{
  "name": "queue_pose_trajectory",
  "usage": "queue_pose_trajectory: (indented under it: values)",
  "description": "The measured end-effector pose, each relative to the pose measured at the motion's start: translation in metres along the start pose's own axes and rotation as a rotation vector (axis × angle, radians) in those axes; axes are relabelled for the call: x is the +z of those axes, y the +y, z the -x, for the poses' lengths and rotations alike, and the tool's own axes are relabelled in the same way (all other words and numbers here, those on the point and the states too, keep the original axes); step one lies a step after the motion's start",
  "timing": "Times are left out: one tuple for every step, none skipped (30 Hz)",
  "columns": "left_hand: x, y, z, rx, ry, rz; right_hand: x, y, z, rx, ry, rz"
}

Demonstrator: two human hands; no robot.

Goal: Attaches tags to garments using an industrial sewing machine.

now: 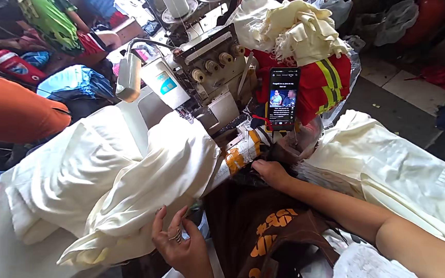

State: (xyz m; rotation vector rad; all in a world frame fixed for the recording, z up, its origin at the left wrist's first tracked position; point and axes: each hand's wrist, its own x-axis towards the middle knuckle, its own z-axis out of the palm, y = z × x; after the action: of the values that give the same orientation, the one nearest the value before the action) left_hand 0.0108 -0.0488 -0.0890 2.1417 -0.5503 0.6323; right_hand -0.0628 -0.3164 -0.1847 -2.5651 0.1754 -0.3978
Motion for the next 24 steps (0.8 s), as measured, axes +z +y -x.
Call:
queue_pose_trajectory:
  values:
    - [0.001, 0.0, 0.001, -0.003, -0.008, 0.007, -0.001, 0.0, 0.0, 0.01, -0.031, -0.001]
    - [0.002, 0.001, 0.003, -0.009, -0.019, 0.009, -0.003, -0.001, 0.0, 0.034, -0.098, -0.007]
    - [0.002, 0.0, 0.005, -0.014, -0.028, 0.016, -0.009, -0.003, -0.001, 0.075, -0.213, -0.015]
    - [0.003, 0.0, 0.006, -0.021, -0.033, 0.032, -0.015, -0.005, -0.005, 0.129, -0.373, -0.015]
    - [0.004, 0.0, 0.008, -0.032, -0.042, 0.051, -0.021, -0.007, -0.009, 0.183, -0.541, -0.003]
    - [0.005, 0.0, 0.009, -0.043, -0.053, 0.064, -0.023, -0.008, -0.014, 0.224, -0.679, 0.028]
    - [0.005, 0.0, 0.01, -0.05, -0.061, 0.07, -0.022, -0.009, -0.016, 0.24, -0.763, 0.065]
    - [0.005, 0.001, 0.011, -0.054, -0.071, 0.073, -0.022, -0.009, -0.016, 0.237, -0.798, 0.09]
    - [0.006, 0.002, 0.011, -0.053, -0.074, 0.075, -0.022, -0.009, -0.017, 0.223, -0.799, 0.101]
    - [0.006, 0.002, 0.012, -0.049, -0.073, 0.072, -0.023, -0.009, -0.017, 0.209, -0.786, 0.102]
    - [0.006, 0.003, 0.012, -0.044, -0.077, 0.067, -0.023, -0.008, -0.015, 0.2, -0.759, 0.096]
    - [0.005, 0.003, 0.012, -0.038, -0.087, 0.059, -0.023, -0.007, -0.014, 0.199, -0.733, 0.084]
    - [0.005, 0.003, 0.013, -0.03, -0.097, 0.052, -0.023, -0.006, -0.013, 0.206, -0.713, 0.064]
    - [0.004, 0.003, 0.013, -0.024, -0.106, 0.044, -0.023, -0.005, -0.012, 0.22, -0.7, 0.04]
    - [0.004, 0.003, 0.013, -0.021, -0.117, 0.04, -0.022, -0.004, -0.011, 0.233, -0.695, 0.017]
    - [0.004, 0.002, 0.014, -0.022, -0.124, 0.049, -0.021, -0.005, -0.01, 0.24, -0.712, 0.009]
    - [0.004, 0.002, 0.015, -0.027, -0.13, 0.068, -0.02, -0.005, -0.01, 0.236, -0.738, 0.015]
    - [0.005, 0.003, 0.016, -0.036, -0.134, 0.089, -0.02, -0.006, -0.01, 0.222, -0.757, 0.024]
    - [0.006, 0.003, 0.016, -0.047, -0.139, 0.104, -0.02, -0.006, -0.009, 0.201, -0.758, 0.031]
    - [0.006, 0.004, 0.017, -0.053, -0.144, 0.109, -0.019, -0.005, -0.007, 0.177, -0.74, 0.038]
    - [0.006, 0.004, 0.017, -0.055, -0.149, 0.109, -0.018, -0.005, -0.005, 0.162, -0.716, 0.041]
    - [0.006, 0.004, 0.017, -0.05, -0.151, 0.109, -0.016, -0.004, -0.003, 0.16, -0.696, 0.043]
    - [0.005, 0.003, 0.017, -0.046, -0.15, 0.107, -0.016, -0.004, -0.003, 0.175, -0.691, 0.042]
    - [0.005, 0.003, 0.018, -0.043, -0.15, 0.103, -0.017, -0.004, -0.003, 0.2, -0.706, 0.041]
